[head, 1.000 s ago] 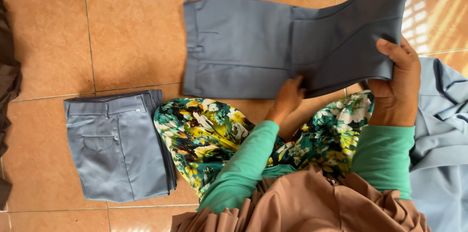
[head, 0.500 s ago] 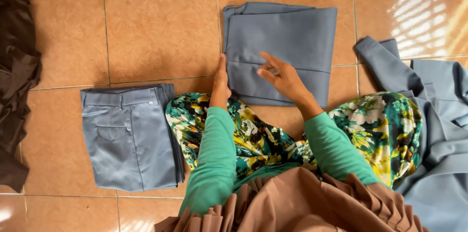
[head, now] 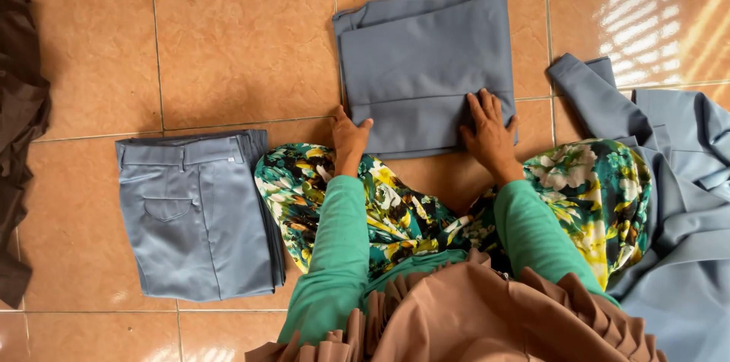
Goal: A person is sitting on the floor and folding blue trousers into neat stacks.
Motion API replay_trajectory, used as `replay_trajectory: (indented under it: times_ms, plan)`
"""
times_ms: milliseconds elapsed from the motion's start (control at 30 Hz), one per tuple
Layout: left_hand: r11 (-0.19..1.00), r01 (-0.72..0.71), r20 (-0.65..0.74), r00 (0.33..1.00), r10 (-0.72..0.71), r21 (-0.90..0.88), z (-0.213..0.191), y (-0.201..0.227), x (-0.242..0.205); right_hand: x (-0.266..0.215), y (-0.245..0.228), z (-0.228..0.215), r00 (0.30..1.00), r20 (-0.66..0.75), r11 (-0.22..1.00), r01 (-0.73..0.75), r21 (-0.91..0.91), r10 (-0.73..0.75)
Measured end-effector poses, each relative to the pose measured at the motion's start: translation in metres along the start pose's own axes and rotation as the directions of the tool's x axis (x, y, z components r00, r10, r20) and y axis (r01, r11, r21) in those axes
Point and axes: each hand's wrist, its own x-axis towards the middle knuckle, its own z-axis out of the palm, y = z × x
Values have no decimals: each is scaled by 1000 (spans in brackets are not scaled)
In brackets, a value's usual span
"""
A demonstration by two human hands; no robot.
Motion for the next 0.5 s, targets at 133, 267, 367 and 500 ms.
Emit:
replay_trajectory:
  times_ms: [133, 267, 367, 500]
  plan:
    - [996, 47, 79, 996, -41, -80, 23, -18, 18, -3, 18, -11, 1000, 3, 999, 17, 28, -18]
    - [973, 164, 179, 975, -134, -164, 8, 14, -13, -29, 12, -6, 995, 77, 994, 69, -87, -63]
    - [895, 271, 272, 946, -178, -355, -24, 57, -61, -33, 9, 3, 995, 87, 988, 68, -140, -57]
    - [604, 377, 338, 923, -184, -702, -29, 49, -69, -35, 1, -4, 994, 94, 988, 76, -134, -64]
